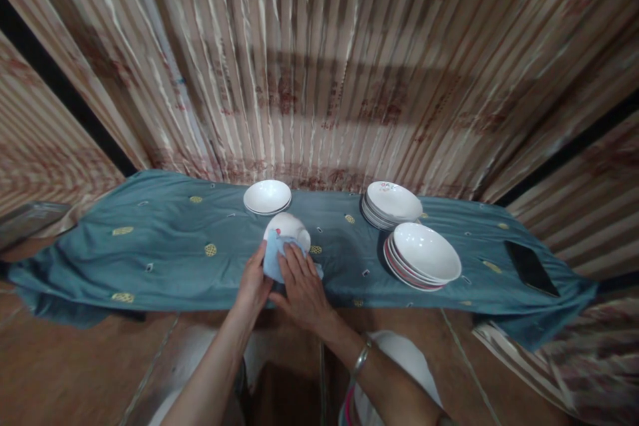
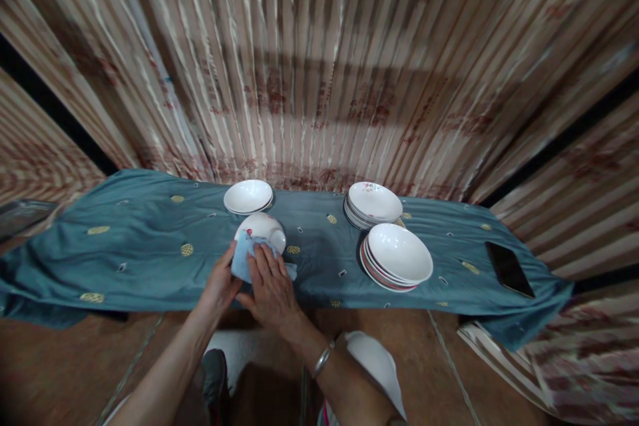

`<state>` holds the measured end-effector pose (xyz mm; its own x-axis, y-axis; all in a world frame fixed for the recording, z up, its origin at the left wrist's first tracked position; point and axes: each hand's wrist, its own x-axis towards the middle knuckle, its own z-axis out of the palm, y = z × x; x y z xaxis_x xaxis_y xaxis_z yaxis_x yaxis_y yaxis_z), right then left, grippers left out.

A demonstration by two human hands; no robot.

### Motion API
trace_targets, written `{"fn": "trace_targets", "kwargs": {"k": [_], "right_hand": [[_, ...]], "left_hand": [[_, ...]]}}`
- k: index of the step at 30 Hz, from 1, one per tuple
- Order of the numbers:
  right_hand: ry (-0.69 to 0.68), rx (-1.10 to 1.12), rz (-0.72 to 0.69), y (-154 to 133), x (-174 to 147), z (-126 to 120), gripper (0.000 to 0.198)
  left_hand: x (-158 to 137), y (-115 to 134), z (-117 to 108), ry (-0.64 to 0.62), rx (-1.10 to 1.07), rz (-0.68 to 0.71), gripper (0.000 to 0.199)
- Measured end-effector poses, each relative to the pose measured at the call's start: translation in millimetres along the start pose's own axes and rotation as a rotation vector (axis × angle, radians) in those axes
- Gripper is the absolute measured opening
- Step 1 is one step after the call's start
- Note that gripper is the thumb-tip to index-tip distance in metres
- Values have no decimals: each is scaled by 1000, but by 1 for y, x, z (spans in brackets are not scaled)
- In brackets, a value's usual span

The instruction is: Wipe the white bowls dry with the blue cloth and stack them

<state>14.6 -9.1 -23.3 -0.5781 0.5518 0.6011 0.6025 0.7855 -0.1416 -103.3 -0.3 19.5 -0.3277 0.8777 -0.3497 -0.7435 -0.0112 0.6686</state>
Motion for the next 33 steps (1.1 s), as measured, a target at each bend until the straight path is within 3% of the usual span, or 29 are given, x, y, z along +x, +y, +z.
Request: {"fn": "trace_targets", "kwargs": {"k": [10,23,28,33], "right_hand": [[42,100,183,25,13,-14,55],[17,587,680,44,19,-8,65],[13,692,735,41,13,-4,70],[-8,649,686,26,0,5,61]], "left_hand": [[2,-7,-3,-149,82,39,34],[3,-8,-3,-160,18,35,34],[5,-8,-4,-144,-14,36,36],[6,-5,-2,-108,-52,-11,39]]}}
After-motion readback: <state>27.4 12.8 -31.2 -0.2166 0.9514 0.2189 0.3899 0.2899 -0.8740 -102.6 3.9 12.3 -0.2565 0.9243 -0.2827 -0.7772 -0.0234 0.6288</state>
